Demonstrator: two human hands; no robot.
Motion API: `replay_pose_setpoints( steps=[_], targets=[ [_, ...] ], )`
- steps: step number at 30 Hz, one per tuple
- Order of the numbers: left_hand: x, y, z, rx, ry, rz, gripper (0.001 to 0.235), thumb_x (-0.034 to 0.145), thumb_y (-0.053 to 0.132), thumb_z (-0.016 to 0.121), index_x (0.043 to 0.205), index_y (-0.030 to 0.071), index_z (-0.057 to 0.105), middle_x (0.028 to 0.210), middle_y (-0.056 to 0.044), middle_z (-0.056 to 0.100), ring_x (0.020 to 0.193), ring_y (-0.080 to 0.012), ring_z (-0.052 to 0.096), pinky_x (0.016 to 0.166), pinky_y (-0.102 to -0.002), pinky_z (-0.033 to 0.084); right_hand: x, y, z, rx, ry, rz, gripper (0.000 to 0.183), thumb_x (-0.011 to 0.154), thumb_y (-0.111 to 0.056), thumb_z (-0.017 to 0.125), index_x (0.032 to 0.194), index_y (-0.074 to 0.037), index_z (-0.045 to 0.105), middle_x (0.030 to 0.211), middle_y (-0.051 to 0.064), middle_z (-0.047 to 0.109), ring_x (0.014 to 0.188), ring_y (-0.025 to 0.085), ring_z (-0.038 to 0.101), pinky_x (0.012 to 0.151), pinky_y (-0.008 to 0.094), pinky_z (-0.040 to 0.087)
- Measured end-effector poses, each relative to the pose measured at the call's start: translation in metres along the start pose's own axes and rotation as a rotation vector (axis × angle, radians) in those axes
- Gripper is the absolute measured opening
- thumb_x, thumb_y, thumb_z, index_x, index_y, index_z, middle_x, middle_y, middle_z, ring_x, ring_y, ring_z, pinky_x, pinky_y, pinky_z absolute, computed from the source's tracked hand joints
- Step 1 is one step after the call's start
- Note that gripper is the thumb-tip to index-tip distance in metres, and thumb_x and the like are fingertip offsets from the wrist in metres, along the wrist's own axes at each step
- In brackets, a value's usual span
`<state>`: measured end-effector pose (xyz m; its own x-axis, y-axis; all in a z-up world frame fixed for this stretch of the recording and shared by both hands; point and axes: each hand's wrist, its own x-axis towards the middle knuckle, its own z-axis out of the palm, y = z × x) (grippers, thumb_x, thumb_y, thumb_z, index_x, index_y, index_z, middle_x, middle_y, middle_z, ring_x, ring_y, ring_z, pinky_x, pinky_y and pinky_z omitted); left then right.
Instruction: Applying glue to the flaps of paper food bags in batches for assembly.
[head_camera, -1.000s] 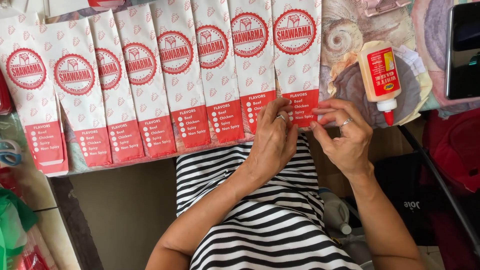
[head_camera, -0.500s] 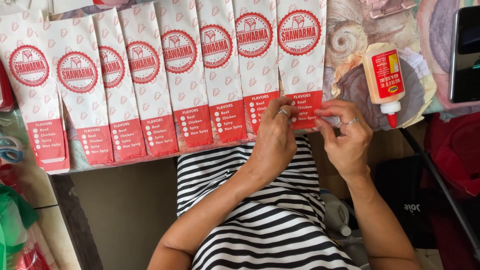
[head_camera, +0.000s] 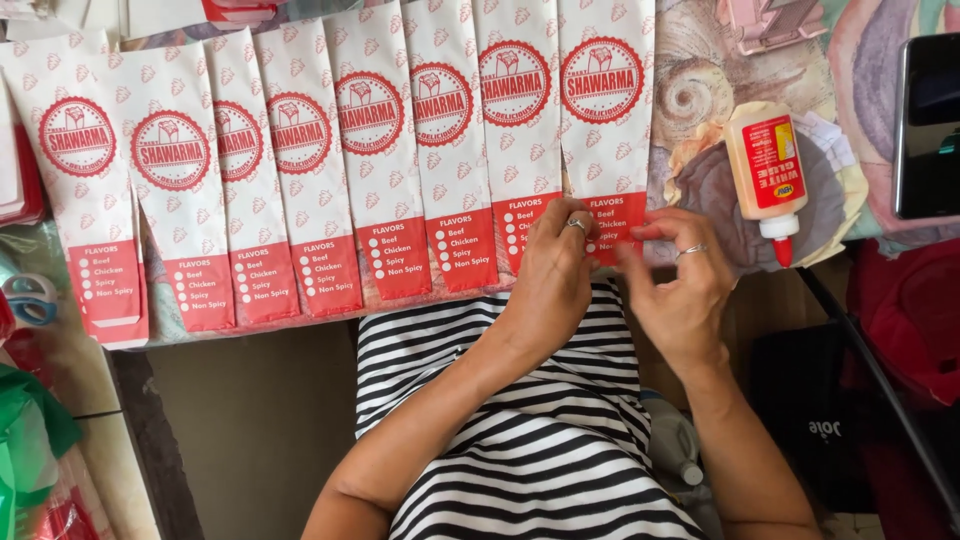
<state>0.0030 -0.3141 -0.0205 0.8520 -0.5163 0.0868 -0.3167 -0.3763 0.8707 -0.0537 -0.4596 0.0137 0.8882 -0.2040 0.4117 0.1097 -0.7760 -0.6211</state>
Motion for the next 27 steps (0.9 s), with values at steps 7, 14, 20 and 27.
replay_pose_setpoints(
  steps=[7,14,20,27],
  targets=[
    [0.001,0.011,0.000,0.061,-0.025,-0.035,0.021,0.087,-0.013,0.068,0.107,-0.010,0.065,0.121,-0.025,0.056,0.116,-0.0481,0.062,0.088,-0.048,0.058,-0.009,0.013,0.003,0.040,0.009,0.012,0.016,0.097,-0.005,0.084,0.102,-0.001,0.069,0.109,0.013,0.070,0.099,0.033,0.070,0.090,0.042,0.055],
    [-0.005,-0.010,0.020,0.230,0.099,0.182,0.020,0.088,0.006,0.071,0.098,-0.009,0.064,0.107,-0.021,0.057,0.121,-0.0394,0.055,0.107,-0.054,0.045,-0.009,0.011,0.001,0.027,0.010,-0.012,0.013,0.098,-0.002,0.081,0.107,-0.001,0.072,0.112,0.014,0.072,0.104,0.034,0.071,0.091,0.043,0.055],
    [-0.023,-0.006,0.006,0.089,0.130,0.335,0.026,0.092,-0.014,0.054,0.117,-0.008,0.059,0.122,-0.024,0.055,0.126,-0.0421,0.055,0.109,-0.054,0.045,-0.009,0.002,-0.001,0.009,0.029,-0.073,0.016,0.097,0.010,0.074,0.110,0.002,0.072,0.119,0.019,0.071,0.108,0.038,0.070,0.094,0.046,0.055],
    [-0.051,-0.022,-0.048,0.170,0.305,0.363,0.031,0.093,-0.006,0.065,0.123,0.000,0.064,0.132,-0.024,0.060,0.119,-0.0394,0.065,0.108,-0.054,0.049,-0.002,-0.031,0.016,0.088,-0.035,-0.255,0.022,0.094,0.010,0.070,0.115,0.003,0.074,0.128,0.023,0.067,0.118,0.041,0.068,0.103,0.048,0.054]
  ],
)
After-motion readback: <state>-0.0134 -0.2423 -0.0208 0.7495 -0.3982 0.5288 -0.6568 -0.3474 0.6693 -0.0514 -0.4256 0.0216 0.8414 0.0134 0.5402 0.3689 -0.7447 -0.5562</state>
